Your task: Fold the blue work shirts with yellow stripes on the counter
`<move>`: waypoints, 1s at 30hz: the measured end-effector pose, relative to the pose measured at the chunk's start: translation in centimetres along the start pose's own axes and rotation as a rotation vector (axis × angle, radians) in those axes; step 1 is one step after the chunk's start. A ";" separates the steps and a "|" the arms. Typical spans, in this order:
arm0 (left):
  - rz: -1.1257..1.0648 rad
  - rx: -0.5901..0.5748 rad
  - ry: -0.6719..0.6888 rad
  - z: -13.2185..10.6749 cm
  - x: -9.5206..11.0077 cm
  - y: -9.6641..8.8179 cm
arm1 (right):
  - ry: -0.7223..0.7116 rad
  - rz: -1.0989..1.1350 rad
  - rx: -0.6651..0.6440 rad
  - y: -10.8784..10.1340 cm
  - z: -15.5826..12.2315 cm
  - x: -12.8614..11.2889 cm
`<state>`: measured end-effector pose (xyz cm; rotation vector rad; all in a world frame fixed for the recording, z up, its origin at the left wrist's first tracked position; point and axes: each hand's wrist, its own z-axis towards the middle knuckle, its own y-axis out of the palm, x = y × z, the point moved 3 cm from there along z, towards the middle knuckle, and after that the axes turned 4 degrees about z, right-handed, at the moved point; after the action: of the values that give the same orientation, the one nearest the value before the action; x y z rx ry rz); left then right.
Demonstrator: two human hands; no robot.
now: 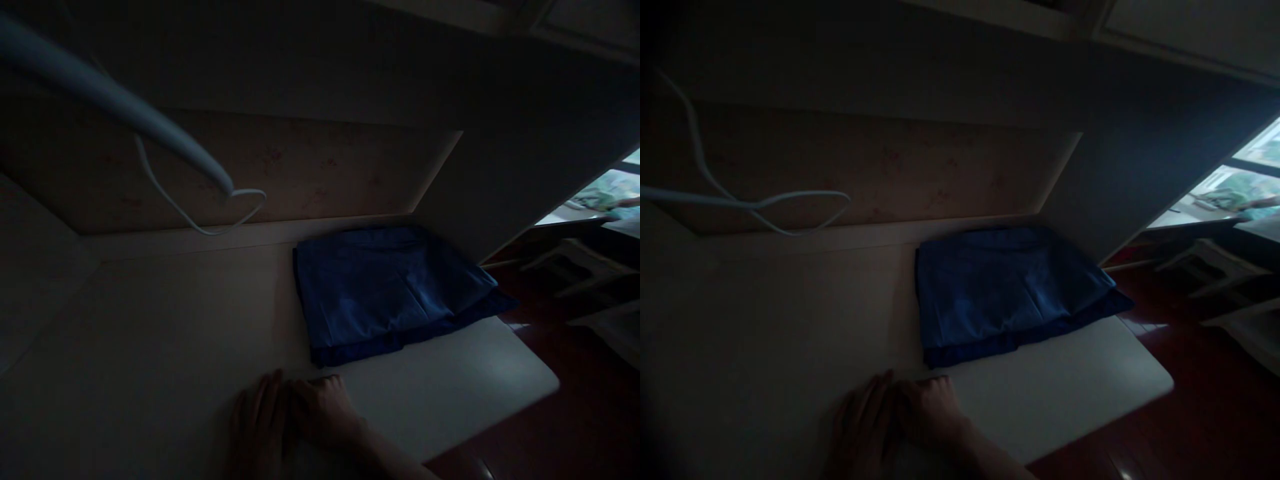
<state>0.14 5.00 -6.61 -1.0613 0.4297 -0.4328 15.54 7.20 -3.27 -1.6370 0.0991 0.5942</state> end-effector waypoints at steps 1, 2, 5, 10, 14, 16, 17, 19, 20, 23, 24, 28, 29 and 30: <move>0.003 0.001 0.004 -0.2 -0.1 0.2 | 0.000 0.003 0.003 0.2 0.0 0.1; 0.007 0.001 0.008 -0.3 -0.2 0.4 | 0.000 0.006 0.004 0.4 0.0 0.2; 0.026 -0.005 0.020 -0.6 -0.6 1.0 | 0.006 0.006 0.004 0.9 -0.1 0.5; 0.028 0.029 0.047 -0.8 -0.6 1.9 | 0.008 0.012 0.000 0.7 0.0 0.4; 0.001 0.056 -0.097 -1.2 0.1 2.7 | 0.001 0.022 0.012 0.8 0.2 0.4; -0.002 0.068 -0.130 -1.3 0.4 2.9 | 0.000 0.023 0.016 1.0 0.3 0.4; -0.004 0.073 -0.134 -1.4 0.6 3.0 | -0.001 0.027 0.017 1.1 0.3 0.5; -0.008 0.074 -0.133 -1.4 0.7 3.1 | 0.002 0.039 0.022 1.2 0.3 0.5; -0.012 0.069 -0.131 -1.4 0.7 3.0 | 0.004 0.045 0.023 1.2 0.2 0.5; -0.013 0.051 -0.138 -1.3 0.6 2.7 | 0.008 0.042 0.017 1.0 0.3 0.4; -0.011 0.049 -0.139 -1.2 0.6 2.6 | 0.002 0.043 0.014 0.9 0.3 0.4; -0.020 0.066 -0.115 -1.1 0.5 2.4 | -0.013 0.069 0.025 0.6 0.2 0.3; -0.030 0.070 -0.109 -1.1 0.5 2.4 | -0.011 0.071 0.023 0.6 0.1 0.3; -0.041 0.075 -0.108 -1.1 0.4 2.4 | -0.006 0.070 0.023 0.7 0.1 0.4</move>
<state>0.23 4.99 -9.32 -1.0171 0.2942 -0.4222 15.56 7.30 -4.01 -1.6150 0.1588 0.6489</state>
